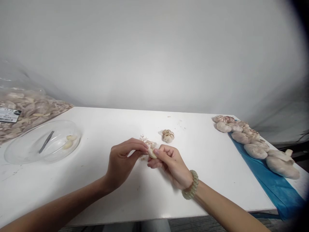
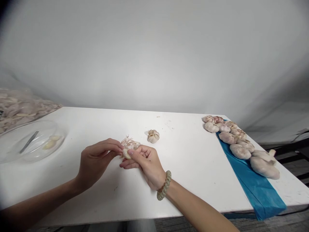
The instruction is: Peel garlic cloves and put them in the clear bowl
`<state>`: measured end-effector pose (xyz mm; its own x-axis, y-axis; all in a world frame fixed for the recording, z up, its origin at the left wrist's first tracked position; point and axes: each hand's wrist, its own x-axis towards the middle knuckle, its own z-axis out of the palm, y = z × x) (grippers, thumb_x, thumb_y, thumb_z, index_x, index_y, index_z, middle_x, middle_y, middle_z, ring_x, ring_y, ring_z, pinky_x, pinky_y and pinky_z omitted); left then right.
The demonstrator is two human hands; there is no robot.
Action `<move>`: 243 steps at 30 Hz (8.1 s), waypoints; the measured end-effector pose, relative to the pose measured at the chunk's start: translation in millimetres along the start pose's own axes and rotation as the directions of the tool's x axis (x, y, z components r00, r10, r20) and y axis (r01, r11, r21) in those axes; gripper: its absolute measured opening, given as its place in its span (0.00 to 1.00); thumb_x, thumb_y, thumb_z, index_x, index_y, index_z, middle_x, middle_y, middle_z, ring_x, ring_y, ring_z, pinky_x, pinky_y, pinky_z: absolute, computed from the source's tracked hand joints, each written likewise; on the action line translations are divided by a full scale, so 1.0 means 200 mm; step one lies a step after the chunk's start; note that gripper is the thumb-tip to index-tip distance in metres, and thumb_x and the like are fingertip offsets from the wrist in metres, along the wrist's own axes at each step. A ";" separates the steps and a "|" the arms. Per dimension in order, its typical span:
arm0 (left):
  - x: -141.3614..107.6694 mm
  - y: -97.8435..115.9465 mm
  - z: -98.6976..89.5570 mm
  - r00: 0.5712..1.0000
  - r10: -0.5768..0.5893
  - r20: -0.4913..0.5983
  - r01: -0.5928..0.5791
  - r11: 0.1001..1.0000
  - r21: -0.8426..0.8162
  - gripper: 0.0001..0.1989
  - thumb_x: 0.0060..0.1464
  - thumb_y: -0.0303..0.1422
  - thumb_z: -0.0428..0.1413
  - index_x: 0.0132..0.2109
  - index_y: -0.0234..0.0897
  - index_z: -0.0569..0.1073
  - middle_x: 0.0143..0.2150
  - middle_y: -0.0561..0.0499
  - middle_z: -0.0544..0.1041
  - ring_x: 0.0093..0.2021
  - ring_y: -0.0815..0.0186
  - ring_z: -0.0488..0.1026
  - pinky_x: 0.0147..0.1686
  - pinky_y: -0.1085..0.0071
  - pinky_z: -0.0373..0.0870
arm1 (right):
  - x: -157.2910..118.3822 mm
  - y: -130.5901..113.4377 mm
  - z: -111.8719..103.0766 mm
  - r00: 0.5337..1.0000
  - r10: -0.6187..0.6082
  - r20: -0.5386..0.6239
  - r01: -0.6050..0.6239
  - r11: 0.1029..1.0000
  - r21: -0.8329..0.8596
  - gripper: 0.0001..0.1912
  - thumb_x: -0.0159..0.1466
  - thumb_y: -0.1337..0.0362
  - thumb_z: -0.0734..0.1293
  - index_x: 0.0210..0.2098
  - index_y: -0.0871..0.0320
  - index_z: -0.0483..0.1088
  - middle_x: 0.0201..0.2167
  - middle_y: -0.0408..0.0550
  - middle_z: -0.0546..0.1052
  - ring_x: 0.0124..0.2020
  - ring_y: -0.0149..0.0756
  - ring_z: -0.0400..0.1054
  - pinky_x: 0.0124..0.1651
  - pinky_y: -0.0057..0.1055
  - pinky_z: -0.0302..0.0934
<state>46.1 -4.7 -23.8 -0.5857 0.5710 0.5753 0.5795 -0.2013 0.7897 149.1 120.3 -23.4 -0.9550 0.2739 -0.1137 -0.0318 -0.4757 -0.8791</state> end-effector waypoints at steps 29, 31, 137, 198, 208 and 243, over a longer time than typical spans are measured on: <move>0.03 -0.02 -0.02 0.986 0.042 0.159 -0.088 0.952 0.293 0.06 0.54 0.22 0.49 0.32 0.36 0.68 0.30 0.52 0.72 0.32 0.70 0.69 0.33 0.75 0.65 | -0.01 0.00 0.02 0.990 -0.128 -0.062 0.108 0.960 -0.258 0.11 0.56 0.59 0.68 0.25 0.60 0.67 0.25 0.52 0.79 0.31 0.42 0.75 0.37 0.37 0.71; 0.03 -0.02 -0.02 0.983 0.042 0.176 -0.095 0.948 0.303 0.07 0.55 0.22 0.48 0.33 0.36 0.67 0.31 0.52 0.72 0.33 0.69 0.69 0.34 0.74 0.65 | 0.00 0.00 0.02 0.989 -0.127 -0.072 0.105 0.960 -0.258 0.12 0.56 0.58 0.68 0.25 0.60 0.66 0.26 0.51 0.79 0.32 0.42 0.75 0.37 0.37 0.71; 0.05 -0.03 -0.03 0.997 -0.072 0.013 0.064 0.947 0.315 0.06 0.52 0.25 0.54 0.33 0.37 0.75 0.33 0.52 0.77 0.35 0.68 0.74 0.36 0.72 0.71 | 0.03 0.01 -0.02 0.982 -0.173 -0.074 0.158 0.972 -0.173 0.12 0.53 0.65 0.70 0.38 0.57 0.71 0.38 0.49 0.77 0.39 0.37 0.71 0.46 0.39 0.64; 0.06 -0.05 -0.04 0.911 0.287 0.295 -0.391 0.830 0.399 0.05 0.55 0.21 0.51 0.38 0.33 0.69 0.34 0.49 0.73 0.36 0.68 0.68 0.36 0.72 0.67 | 0.02 -0.01 -0.01 0.981 -0.149 -0.125 0.117 0.966 -0.229 0.12 0.55 0.62 0.69 0.38 0.58 0.74 0.28 0.45 0.75 0.28 0.28 0.65 0.35 0.29 0.62; 0.05 -0.04 -0.03 0.906 0.340 0.252 -0.416 0.829 0.375 0.09 0.50 0.23 0.56 0.40 0.32 0.72 0.36 0.47 0.76 0.37 0.67 0.71 0.37 0.70 0.70 | 0.02 0.00 -0.02 0.957 -0.273 -0.095 0.236 0.929 -0.284 0.12 0.53 0.66 0.70 0.38 0.55 0.74 0.34 0.47 0.76 0.32 0.31 0.70 0.38 0.31 0.68; 0.07 -0.03 -0.04 0.940 0.233 0.249 -0.321 0.848 0.421 0.04 0.55 0.25 0.50 0.36 0.33 0.69 0.31 0.51 0.73 0.33 0.69 0.68 0.33 0.73 0.66 | 0.02 0.01 -0.02 0.963 -0.228 -0.141 0.179 0.939 -0.293 0.11 0.53 0.62 0.70 0.36 0.57 0.70 0.32 0.47 0.77 0.34 0.34 0.71 0.38 0.32 0.66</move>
<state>30.1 -1.9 -19.0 -0.2749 0.6880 0.6716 0.9183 -0.0192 0.3955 145.5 124.2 -26.5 -0.8713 0.4900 0.0257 -0.1146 -0.1522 -0.9817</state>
